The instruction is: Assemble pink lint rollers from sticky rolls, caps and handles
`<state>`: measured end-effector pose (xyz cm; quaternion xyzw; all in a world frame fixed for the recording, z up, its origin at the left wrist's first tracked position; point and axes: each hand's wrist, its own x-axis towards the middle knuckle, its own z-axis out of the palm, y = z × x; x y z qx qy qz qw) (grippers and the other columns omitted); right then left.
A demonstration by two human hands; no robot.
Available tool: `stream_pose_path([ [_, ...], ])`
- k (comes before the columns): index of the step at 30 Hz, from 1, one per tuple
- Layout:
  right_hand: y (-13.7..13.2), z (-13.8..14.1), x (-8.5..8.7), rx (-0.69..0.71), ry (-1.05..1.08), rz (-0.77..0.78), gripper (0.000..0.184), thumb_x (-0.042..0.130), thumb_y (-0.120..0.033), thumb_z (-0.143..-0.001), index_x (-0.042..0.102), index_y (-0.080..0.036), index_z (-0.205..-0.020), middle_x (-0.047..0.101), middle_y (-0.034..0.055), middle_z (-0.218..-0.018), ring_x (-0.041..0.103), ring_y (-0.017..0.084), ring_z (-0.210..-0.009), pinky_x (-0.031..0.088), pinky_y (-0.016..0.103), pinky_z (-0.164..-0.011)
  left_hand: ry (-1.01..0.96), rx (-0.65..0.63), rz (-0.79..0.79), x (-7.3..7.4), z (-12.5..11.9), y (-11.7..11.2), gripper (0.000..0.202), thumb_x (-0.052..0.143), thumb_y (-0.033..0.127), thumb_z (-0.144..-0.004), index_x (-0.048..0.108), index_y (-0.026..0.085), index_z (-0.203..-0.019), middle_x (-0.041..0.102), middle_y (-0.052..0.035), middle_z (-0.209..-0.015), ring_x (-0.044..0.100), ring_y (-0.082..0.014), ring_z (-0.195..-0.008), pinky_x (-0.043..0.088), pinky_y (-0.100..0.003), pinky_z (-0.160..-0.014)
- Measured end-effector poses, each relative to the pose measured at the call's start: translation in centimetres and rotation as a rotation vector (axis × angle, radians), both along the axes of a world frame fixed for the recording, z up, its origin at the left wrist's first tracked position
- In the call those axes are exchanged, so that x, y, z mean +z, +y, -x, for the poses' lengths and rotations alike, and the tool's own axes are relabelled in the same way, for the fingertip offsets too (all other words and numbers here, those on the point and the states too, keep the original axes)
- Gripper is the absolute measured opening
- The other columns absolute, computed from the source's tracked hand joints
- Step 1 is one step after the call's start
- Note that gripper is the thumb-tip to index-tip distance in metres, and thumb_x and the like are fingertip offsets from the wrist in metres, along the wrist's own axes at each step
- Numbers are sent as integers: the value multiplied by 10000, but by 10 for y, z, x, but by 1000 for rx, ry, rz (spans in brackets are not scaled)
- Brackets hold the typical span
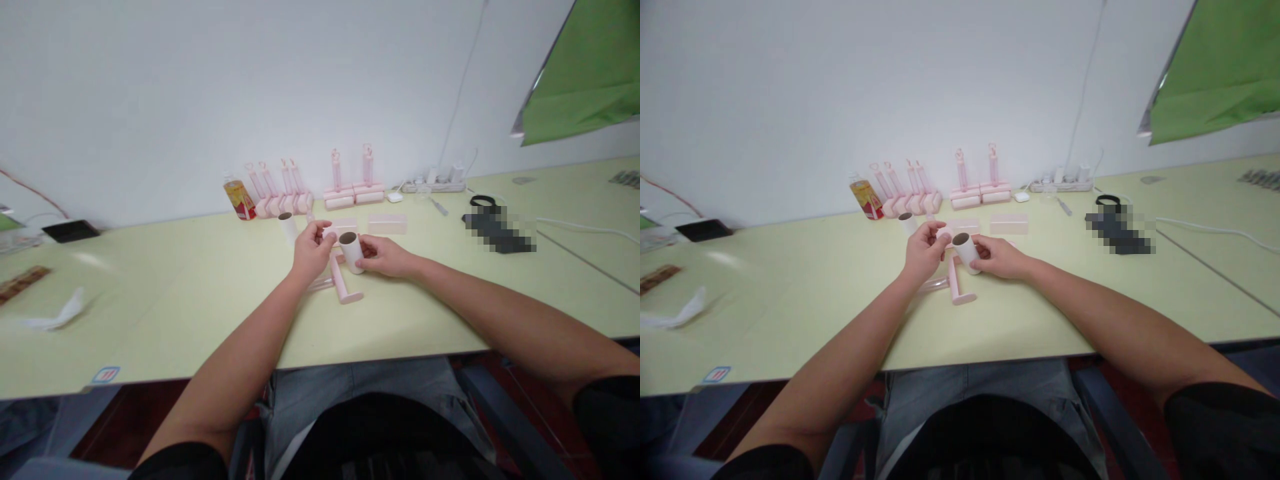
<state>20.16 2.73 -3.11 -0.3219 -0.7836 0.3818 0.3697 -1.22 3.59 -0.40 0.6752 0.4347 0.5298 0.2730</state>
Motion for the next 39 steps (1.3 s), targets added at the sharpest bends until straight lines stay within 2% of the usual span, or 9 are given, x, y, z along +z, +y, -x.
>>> stream_pose_path([
  [16, 0, -1, 0, -3, -25, 0, 535, 662, -208, -763, 569, -223, -1290, 694, 24, -1096, 656, 194, -936, 523, 333, -864, -58, -28, -20, 1, 0, -2, 227, 526, 323, -881, 543, 217, -1081, 494, 44, -668, 461, -83, -499, 382, -211, -495],
  [28, 3, -1, -4, 13, -2, -5, 525, 666, -224, -771, 570, -215, -1287, 694, 27, -1100, 657, 195, -945, 519, 337, -880, -141, -52, -90, -1, -1, -1, 220, 559, 264, -865, 542, 203, -1076, 482, 57, -650, 446, -67, -477, 373, -189, -468],
  [34, 3, -1, -4, 21, 23, 2, 535, 668, -240, -775, 565, -209, -1299, 684, 35, -1129, 648, 201, -971, 515, 343, -900, -181, -96, -116, 0, -2, -3, 287, 611, 318, -871, 514, 201, -1114, 473, 66, -633, 442, -64, -464, 357, -187, -444],
  [39, 2, 0, -4, 25, 46, 13, 519, 670, -250, -771, 575, -207, -1280, 680, 36, -1137, 643, 203, -975, 514, 343, -899, -117, -133, -120, 0, -4, -6, 273, 627, 340, -871, 534, 197, -1083, 466, 64, -625, 421, -62, -468, 318, -194, -444],
])
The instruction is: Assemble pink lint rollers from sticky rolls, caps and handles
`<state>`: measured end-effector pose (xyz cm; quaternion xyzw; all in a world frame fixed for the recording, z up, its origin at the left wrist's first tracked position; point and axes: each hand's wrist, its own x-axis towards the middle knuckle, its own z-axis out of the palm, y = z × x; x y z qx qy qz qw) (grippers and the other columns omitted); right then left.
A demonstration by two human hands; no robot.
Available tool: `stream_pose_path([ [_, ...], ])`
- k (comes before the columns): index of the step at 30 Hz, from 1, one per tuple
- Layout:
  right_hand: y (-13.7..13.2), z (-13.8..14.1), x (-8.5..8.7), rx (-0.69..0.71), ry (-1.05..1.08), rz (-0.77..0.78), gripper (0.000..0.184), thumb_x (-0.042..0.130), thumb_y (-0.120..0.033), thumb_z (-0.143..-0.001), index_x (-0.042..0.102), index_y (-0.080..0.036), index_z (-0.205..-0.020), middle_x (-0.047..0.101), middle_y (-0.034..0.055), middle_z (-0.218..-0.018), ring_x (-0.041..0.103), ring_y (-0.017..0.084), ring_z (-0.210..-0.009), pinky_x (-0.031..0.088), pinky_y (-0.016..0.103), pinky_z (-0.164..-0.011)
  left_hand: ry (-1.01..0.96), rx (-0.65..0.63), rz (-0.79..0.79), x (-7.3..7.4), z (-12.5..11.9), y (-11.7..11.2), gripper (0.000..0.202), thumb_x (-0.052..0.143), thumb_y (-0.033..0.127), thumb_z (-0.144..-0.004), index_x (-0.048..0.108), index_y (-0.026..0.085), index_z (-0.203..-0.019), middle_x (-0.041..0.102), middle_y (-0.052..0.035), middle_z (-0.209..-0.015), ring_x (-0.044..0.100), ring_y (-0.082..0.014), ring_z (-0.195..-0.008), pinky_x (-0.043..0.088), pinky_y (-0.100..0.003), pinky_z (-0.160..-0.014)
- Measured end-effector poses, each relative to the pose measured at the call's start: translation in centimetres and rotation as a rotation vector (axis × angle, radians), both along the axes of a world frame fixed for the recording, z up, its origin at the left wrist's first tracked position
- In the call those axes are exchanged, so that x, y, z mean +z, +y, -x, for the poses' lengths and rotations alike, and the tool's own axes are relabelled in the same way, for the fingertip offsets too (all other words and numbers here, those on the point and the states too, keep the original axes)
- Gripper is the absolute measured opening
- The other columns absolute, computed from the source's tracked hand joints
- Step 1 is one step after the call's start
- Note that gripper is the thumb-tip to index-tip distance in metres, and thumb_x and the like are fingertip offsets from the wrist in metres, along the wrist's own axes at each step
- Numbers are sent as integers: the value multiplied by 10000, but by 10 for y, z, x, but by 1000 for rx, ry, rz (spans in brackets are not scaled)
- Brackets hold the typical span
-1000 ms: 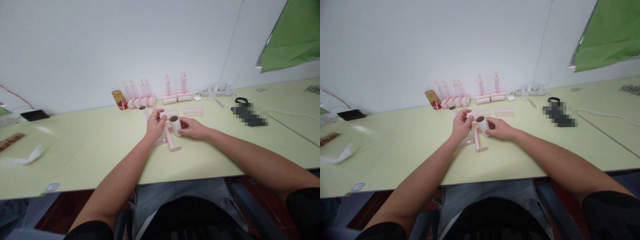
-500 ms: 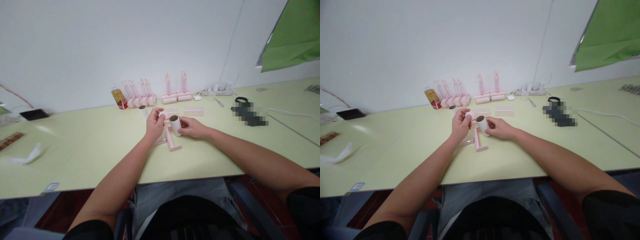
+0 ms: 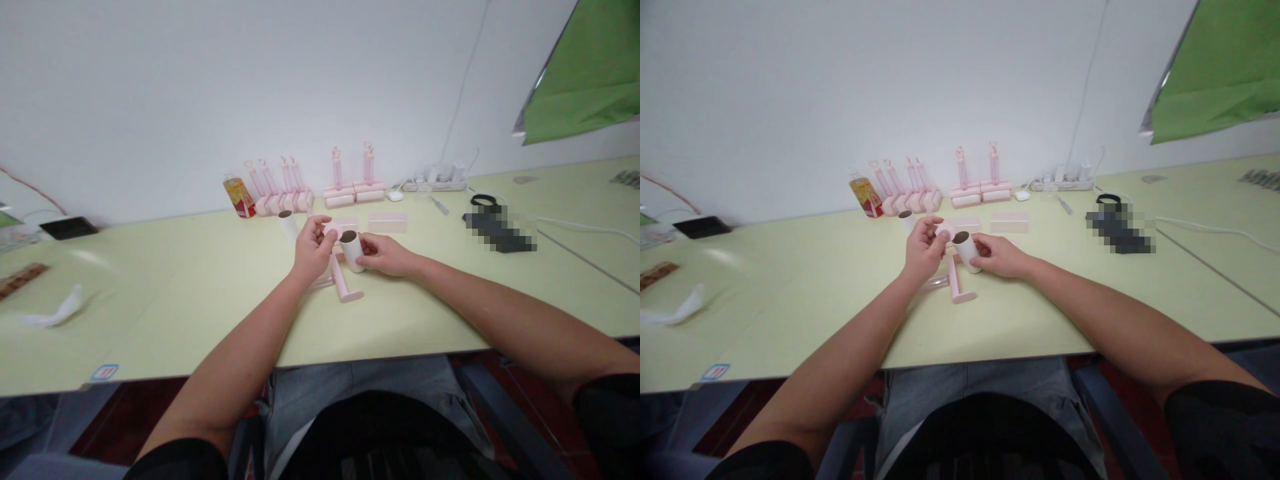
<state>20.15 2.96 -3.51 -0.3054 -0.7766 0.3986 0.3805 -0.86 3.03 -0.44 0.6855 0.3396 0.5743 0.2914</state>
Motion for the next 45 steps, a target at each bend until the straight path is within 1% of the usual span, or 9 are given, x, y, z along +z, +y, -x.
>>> stream_pose_path([
  [5, 1, -1, -1, -8, -1, 1, 516, 672, -258, -767, 582, -197, -1272, 683, 39, -1107, 641, 199, -939, 518, 340, -870, 26, -5, 8, 0, 0, 1, 254, 627, 344, -870, 543, 194, -1056, 451, 65, -627, 410, -62, -472, 295, -199, -443],
  [10, 1, -1, -1, -10, 0, -1, 500, 671, -258, -768, 591, -197, -1257, 683, 39, -1107, 637, 198, -942, 516, 338, -867, 47, 3, 15, 0, 1, 2, 262, 618, 358, -876, 542, 196, -1068, 452, 66, -623, 419, -66, -475, 309, -201, -449],
  [15, 1, -1, 0, -18, -12, -6, 506, 669, -262, -772, 584, -203, -1268, 684, 36, -1108, 641, 197, -933, 518, 334, -859, 73, 18, 39, -1, 1, 1, 265, 585, 372, -895, 539, 197, -1088, 474, 66, -607, 428, -74, -478, 363, -202, -472],
  [20, 1, -1, 0, 10, -35, -9, 477, 660, -239, -778, 587, -199, -1248, 687, 31, -1093, 646, 195, -938, 513, 328, -859, 100, 18, 56, -2, 1, 2, 275, 584, 377, -892, 544, 201, -1100, 494, 65, -604, 449, -81, -491, 402, -206, -497],
  [24, 0, -1, 1, 1, -57, -34, 458, 666, -247, -781, 601, -187, -1230, 690, 35, -1073, 644, 195, -921, 506, 326, -850, 113, 7, 75, -3, 1, 3, 285, 567, 388, -896, 546, 199, -1108, 518, 59, -617, 458, -81, -497, 408, -206, -500],
  [30, -1, -1, 3, 15, -44, -9, 446, 662, -239, -783, 600, -170, -1220, 688, 44, -1085, 642, 193, -930, 503, 322, -851, 121, 2, 88, -3, 1, 2, 290, 561, 406, -900, 553, 197, -1101, 512, 65, -591, 477, -84, -501, 410, -203, -509],
  [36, -1, -1, 4, 9, -33, -2, 450, 666, -222, -763, 608, -165, -1206, 691, 46, -1062, 641, 196, -911, 502, 327, -839, 118, -20, 93, -3, 1, 1, 312, 563, 421, -900, 561, 180, -1099, 566, 44, -641, 508, -77, -522, 409, -198, -526],
  [41, -1, -2, 3, 8, -32, -9, 451, 668, -235, -762, 615, -174, -1205, 692, 40, -1063, 639, 194, -908, 502, 324, -832, 115, -25, 90, -3, 1, 2, 321, 571, 426, -895, 566, 174, -1094, 558, 49, -624, 517, -81, -529, 407, -195, -524],
  [45, -1, -2, 2, 0, -44, -16, 457, 671, -243, -766, 610, -170, -1214, 693, 39, -1054, 641, 196, -910, 505, 325, -835, 108, -16, 86, -2, 1, 1, 311, 576, 420, -892, 566, 181, -1091, 538, 59, -603, 497, -77, -507, 405, -192, -517],
])
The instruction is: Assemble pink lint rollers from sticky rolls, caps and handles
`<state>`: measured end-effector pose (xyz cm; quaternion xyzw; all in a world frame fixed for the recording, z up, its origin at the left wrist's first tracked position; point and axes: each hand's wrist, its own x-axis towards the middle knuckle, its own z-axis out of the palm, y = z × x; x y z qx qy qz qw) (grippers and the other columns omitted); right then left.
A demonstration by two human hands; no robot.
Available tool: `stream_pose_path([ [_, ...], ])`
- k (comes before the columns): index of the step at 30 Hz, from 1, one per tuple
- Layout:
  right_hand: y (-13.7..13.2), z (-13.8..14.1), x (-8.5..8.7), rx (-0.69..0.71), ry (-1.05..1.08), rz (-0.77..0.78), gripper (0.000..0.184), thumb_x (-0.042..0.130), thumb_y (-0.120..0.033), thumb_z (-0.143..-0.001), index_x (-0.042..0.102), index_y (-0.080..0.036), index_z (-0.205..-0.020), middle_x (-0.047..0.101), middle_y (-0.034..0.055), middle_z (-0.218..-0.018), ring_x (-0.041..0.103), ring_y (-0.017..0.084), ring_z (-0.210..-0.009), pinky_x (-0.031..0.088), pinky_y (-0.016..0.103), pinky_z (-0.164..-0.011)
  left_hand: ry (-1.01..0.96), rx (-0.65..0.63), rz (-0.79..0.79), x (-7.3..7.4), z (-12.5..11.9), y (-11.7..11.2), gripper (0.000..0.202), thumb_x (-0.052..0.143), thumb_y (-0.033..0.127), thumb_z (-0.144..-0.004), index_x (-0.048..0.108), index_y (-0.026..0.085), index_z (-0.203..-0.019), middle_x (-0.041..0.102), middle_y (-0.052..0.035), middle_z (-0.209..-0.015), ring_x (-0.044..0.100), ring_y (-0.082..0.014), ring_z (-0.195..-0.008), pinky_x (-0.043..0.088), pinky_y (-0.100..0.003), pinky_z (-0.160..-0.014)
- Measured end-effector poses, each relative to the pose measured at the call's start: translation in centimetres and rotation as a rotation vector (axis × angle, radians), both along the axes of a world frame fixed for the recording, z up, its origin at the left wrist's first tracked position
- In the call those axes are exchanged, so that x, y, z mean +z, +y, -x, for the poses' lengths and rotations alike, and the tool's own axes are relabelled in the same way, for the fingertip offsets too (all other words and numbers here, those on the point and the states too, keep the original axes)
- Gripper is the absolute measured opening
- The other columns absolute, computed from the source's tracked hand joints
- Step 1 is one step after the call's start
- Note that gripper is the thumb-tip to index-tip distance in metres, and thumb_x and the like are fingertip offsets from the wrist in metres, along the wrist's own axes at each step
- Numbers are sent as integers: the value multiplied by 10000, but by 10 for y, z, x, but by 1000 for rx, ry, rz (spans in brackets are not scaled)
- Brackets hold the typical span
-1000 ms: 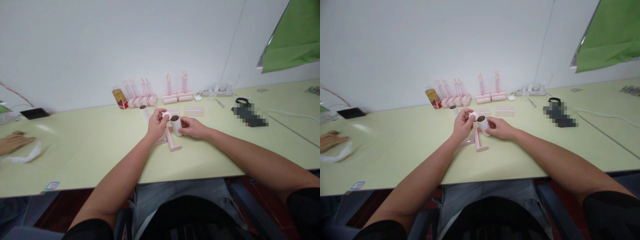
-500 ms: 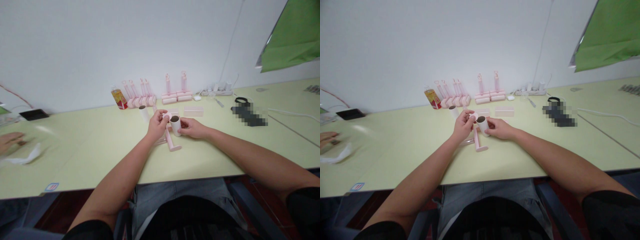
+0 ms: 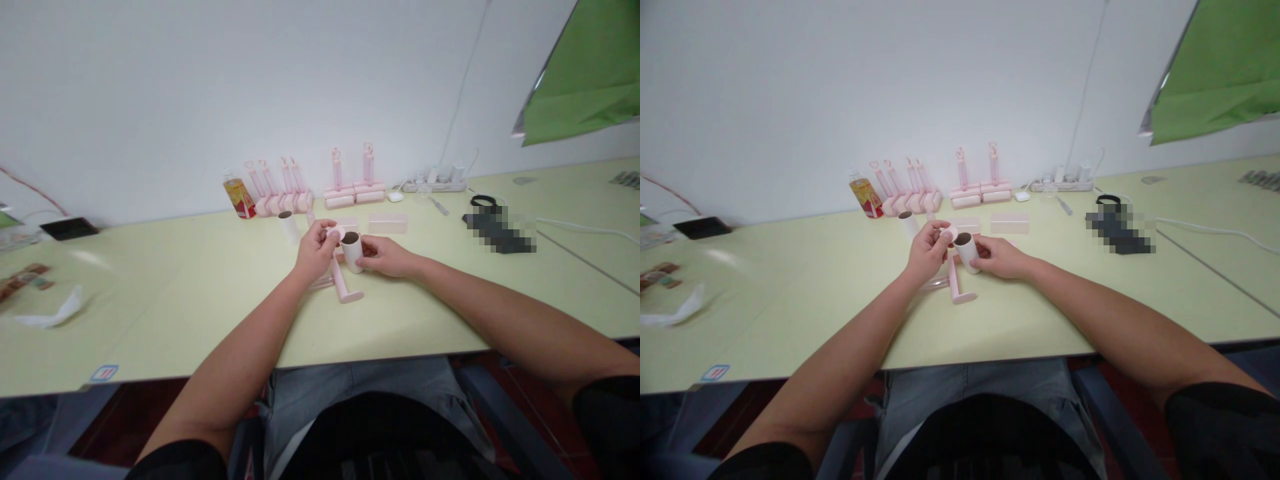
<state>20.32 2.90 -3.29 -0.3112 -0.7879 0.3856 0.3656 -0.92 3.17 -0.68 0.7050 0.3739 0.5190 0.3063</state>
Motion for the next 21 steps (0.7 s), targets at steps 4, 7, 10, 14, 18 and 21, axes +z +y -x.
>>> stream_pose_path([
  [4, 1, 0, -1, 2, 4, -2, 459, 673, -231, -767, 607, -184, -1219, 693, 31, -1064, 647, 192, -920, 505, 324, -851, 0, 2, 1, 1, -1, -1, 308, 578, 419, -890, 563, 185, -1089, 513, 66, -589, 478, -79, -502, 402, -194, -506],
  [7, 2, 0, -2, 6, 4, -2, 458, 673, -232, -770, 606, -184, -1221, 696, 29, -1058, 648, 189, -916, 507, 324, -850, 1, 1, 3, 1, 0, -1, 312, 581, 420, -890, 561, 186, -1094, 511, 66, -592, 480, -79, -509, 405, -194, -513],
  [10, 2, 0, -3, -9, 1, -4, 481, 675, -235, -766, 598, -188, -1238, 699, 32, -1061, 651, 194, -921, 511, 332, -855, 1, 1, -5, 1, 0, -1, 313, 584, 418, -891, 559, 187, -1102, 504, 63, -595, 487, -84, -520, 394, -196, -508],
  [14, 1, 0, -2, -14, 19, -8, 510, 667, -261, -778, 576, -206, -1276, 691, 35, -1117, 651, 203, -962, 514, 342, -881, -1, 17, -39, 1, 1, 0, 319, 594, 411, -889, 555, 190, -1115, 508, 53, -609, 466, -86, -502, 351, -204, -478],
  [18, 0, 1, -2, -26, 23, -17, 509, 661, -260, -776, 581, -218, -1277, 688, 32, -1136, 646, 210, -978, 515, 351, -893, -10, 15, -60, 2, 1, -1, 314, 609, 396, -883, 554, 191, -1114, 521, 45, -630, 463, -85, -507, 334, -210, -478],
  [21, 0, 1, -2, -40, 19, -11, 495, 666, -269, -768, 597, -223, -1257, 694, 26, -1121, 647, 211, -963, 519, 357, -887, -19, 5, -57, 3, 1, -1, 317, 620, 395, -874, 554, 192, -1109, 519, 47, -631, 469, -86, -515, 339, -211, -487],
])
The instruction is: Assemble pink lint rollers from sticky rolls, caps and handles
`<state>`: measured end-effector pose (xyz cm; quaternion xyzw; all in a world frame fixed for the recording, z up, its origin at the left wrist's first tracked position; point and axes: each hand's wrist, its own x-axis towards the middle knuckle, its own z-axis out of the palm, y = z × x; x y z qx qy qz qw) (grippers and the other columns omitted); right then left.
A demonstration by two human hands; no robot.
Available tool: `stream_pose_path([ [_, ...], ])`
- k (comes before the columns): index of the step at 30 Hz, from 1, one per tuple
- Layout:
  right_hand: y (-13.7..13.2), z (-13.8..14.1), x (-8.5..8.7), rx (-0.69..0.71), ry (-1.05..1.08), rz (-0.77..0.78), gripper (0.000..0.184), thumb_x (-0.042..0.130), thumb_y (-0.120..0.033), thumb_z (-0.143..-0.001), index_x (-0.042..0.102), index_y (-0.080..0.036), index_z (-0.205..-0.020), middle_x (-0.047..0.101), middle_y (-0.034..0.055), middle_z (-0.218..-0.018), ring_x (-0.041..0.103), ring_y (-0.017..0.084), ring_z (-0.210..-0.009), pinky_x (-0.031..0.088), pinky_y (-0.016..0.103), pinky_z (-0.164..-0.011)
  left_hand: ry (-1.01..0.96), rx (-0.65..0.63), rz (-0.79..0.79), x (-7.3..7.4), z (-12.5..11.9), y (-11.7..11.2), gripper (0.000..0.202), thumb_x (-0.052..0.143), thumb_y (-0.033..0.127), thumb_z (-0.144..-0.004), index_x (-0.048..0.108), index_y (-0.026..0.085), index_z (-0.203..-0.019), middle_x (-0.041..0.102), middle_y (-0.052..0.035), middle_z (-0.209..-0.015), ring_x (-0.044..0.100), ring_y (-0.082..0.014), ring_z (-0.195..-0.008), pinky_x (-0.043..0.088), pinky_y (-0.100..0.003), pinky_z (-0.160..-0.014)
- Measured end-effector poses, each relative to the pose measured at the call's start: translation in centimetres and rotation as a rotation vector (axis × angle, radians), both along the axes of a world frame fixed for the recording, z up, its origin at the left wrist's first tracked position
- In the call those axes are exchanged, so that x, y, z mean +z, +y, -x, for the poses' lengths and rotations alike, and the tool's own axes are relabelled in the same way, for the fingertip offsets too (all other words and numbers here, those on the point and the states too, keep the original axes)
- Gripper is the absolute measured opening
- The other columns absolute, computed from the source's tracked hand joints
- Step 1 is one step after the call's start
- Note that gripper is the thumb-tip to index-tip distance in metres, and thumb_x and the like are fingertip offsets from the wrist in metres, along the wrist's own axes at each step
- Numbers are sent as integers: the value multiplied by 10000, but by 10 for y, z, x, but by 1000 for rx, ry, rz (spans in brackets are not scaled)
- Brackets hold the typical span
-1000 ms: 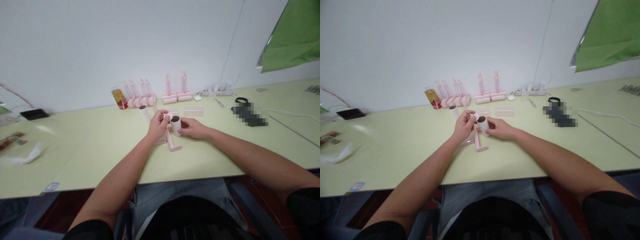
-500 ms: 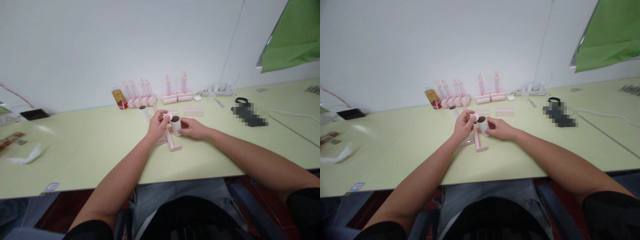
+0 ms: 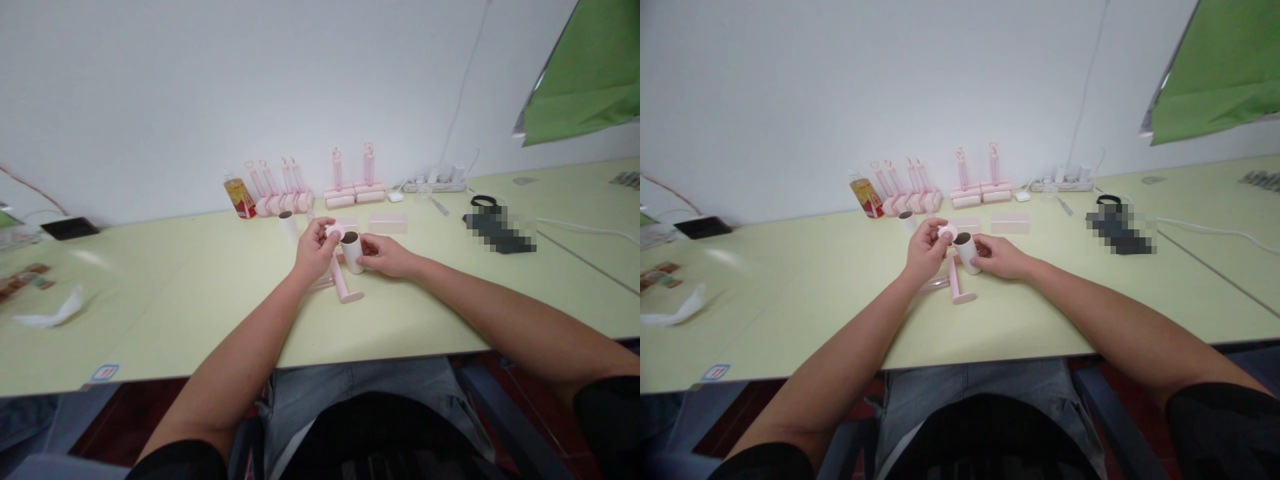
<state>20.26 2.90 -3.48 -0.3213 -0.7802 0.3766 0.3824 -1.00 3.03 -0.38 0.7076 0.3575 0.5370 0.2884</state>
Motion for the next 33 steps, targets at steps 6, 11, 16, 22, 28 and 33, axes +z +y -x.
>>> stream_pose_path([
  [6, 0, 0, 1, -2, -9, -10, 491, 663, -275, -770, 598, -216, -1253, 694, 25, -1101, 644, 207, -946, 519, 349, -874, -16, -19, 15, 0, 0, 0, 324, 641, 394, -859, 559, 189, -1097, 530, 46, -639, 487, -87, -533, 362, -211, -504],
  [11, 0, 0, 1, 11, 4, -15, 490, 663, -267, -771, 597, -211, -1253, 692, 31, -1112, 642, 213, -959, 516, 356, -880, 10, -17, 39, 0, -1, -1, 323, 611, 407, -881, 550, 190, -1113, 510, 57, -613, 488, -89, -529, 380, -209, -509],
  [16, -1, 0, 2, 16, 11, -7, 485, 673, -279, -766, 606, -203, -1240, 693, 31, -1101, 644, 209, -952, 516, 351, -879, 21, -45, 54, 2, -3, -4, 327, 584, 435, -893, 548, 187, -1102, 485, 72, -578, 480, -87, -515, 402, -206, -513],
  [22, 1, 0, 1, 31, 26, 1, 481, 668, -275, -776, 601, -210, -1248, 692, 28, -1119, 644, 208, -970, 514, 342, -883, 19, -44, 48, 1, -3, -3, 324, 600, 430, -883, 556, 193, -1098, 492, 71, -575, 470, -86, -501, 400, -209, -501],
  [28, 2, -1, -1, 23, 2, -5, 487, 663, -277, -785, 594, -212, -1263, 692, 30, -1119, 645, 206, -958, 512, 346, -879, 19, -47, 69, 2, -2, -3, 325, 605, 431, -880, 560, 191, -1095, 480, 74, -573, 463, -83, -501, 391, -208, -501],
  [33, -2, -1, 2, 30, -12, -31, 464, 642, -276, -810, 591, -204, -1265, 686, 29, -1108, 636, 197, -945, 507, 331, -869, 38, -48, 80, 3, -2, -5, 323, 589, 423, -893, 554, 178, -1100, 503, 60, -591, 474, -84, -515, 392, -211, -506],
])
